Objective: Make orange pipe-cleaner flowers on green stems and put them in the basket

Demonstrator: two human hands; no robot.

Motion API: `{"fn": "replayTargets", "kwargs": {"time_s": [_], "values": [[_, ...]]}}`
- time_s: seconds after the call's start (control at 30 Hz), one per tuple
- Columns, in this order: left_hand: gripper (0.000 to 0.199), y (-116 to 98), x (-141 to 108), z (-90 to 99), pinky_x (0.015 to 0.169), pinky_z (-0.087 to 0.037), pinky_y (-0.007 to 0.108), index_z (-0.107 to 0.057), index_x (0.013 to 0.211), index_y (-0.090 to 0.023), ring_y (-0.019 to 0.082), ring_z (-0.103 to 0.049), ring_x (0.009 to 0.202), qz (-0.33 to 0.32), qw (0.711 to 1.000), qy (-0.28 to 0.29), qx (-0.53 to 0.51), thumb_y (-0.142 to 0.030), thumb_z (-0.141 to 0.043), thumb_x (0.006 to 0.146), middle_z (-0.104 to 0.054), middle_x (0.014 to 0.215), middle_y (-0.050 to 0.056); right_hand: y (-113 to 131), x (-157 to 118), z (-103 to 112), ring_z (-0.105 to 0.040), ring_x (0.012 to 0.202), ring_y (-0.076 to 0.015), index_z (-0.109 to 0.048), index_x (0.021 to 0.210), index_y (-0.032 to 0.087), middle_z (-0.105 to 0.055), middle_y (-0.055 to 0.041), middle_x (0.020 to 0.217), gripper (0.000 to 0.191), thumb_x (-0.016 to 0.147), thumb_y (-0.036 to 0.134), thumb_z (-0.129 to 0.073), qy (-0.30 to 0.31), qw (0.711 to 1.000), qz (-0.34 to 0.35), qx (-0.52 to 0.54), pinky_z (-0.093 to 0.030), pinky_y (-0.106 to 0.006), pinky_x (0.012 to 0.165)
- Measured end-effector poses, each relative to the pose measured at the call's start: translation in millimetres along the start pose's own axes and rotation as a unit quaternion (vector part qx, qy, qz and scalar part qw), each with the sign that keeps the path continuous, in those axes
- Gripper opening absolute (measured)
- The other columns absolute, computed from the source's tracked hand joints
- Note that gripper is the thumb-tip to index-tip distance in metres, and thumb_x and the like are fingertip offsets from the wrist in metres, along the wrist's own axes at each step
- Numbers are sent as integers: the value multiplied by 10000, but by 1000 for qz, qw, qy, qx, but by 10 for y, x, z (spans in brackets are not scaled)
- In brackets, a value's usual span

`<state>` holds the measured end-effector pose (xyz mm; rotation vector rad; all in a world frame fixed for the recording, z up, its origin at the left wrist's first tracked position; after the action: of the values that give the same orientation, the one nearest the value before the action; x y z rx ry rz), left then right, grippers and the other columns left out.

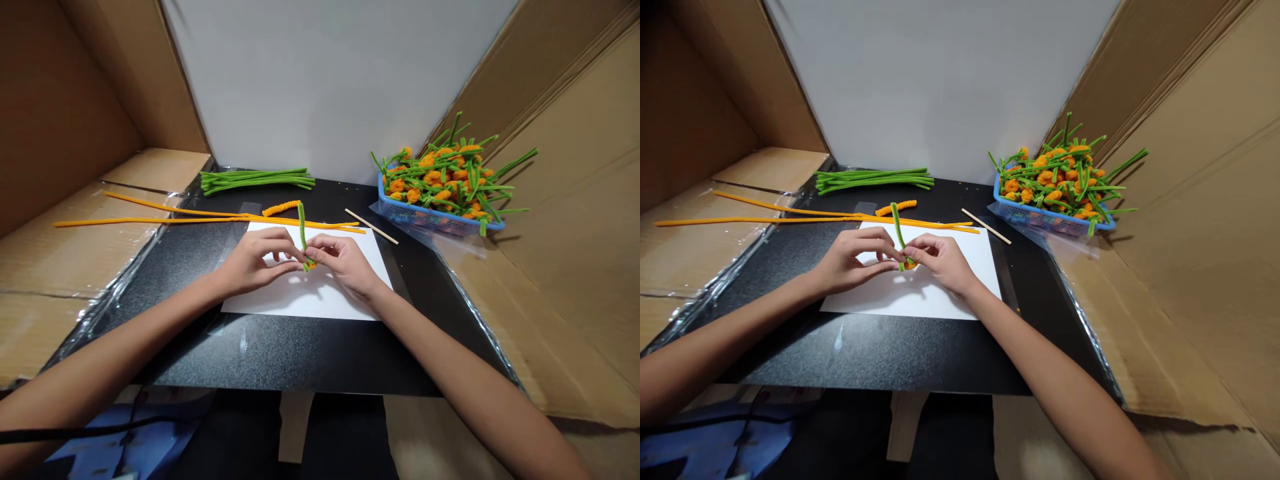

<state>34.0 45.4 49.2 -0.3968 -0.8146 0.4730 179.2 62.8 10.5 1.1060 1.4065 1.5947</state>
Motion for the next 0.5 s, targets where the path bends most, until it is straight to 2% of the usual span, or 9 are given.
{"fn": "replayTargets", "kwargs": {"time_s": [0.1,0.17,0.33,0.5], "values": [[173,88,13,-18,649,-489,256,-763,878,-205,154,-623,734,71,997,20,-38,-371,-715,881,-689,819,41,4,-7,2,-609,798,-160,-739,779,188,-683,-23,834,300,761,481,-803,-17,1000,18,-10,-470,-305,767],[186,107,21,-23,657,-487,264,-755,843,-200,158,-622,737,90,994,33,-60,-381,-721,874,-691,812,40,1,-15,-2,-611,796,-163,-746,801,191,-686,-28,837,297,770,482,-800,-22,999,23,-5,-474,-309,760],[202,135,32,-7,660,-472,270,-746,790,-192,146,-599,704,127,988,21,-86,-386,-749,846,-678,764,28,3,-29,-13,-614,807,-164,-753,810,198,-691,-32,862,265,781,457,-803,-31,999,33,-5,-469,-310,762],[220,217,8,-37,614,-450,263,-730,752,-173,136,-586,664,215,966,6,-146,-381,-799,780,-693,750,35,4,-35,-10,-608,799,-166,-743,829,199,-677,-22,841,248,781,433,-808,-43,998,41,5,-470,-306,755]]}}
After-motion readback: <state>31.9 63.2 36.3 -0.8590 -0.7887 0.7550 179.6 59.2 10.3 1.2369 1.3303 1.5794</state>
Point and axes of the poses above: each hand's wrist, its own x-axis towards the middle knuckle, its own z-axis out of the back of the hand, y = z × x, the point moved 7 cm from there along x, towards the middle knuckle
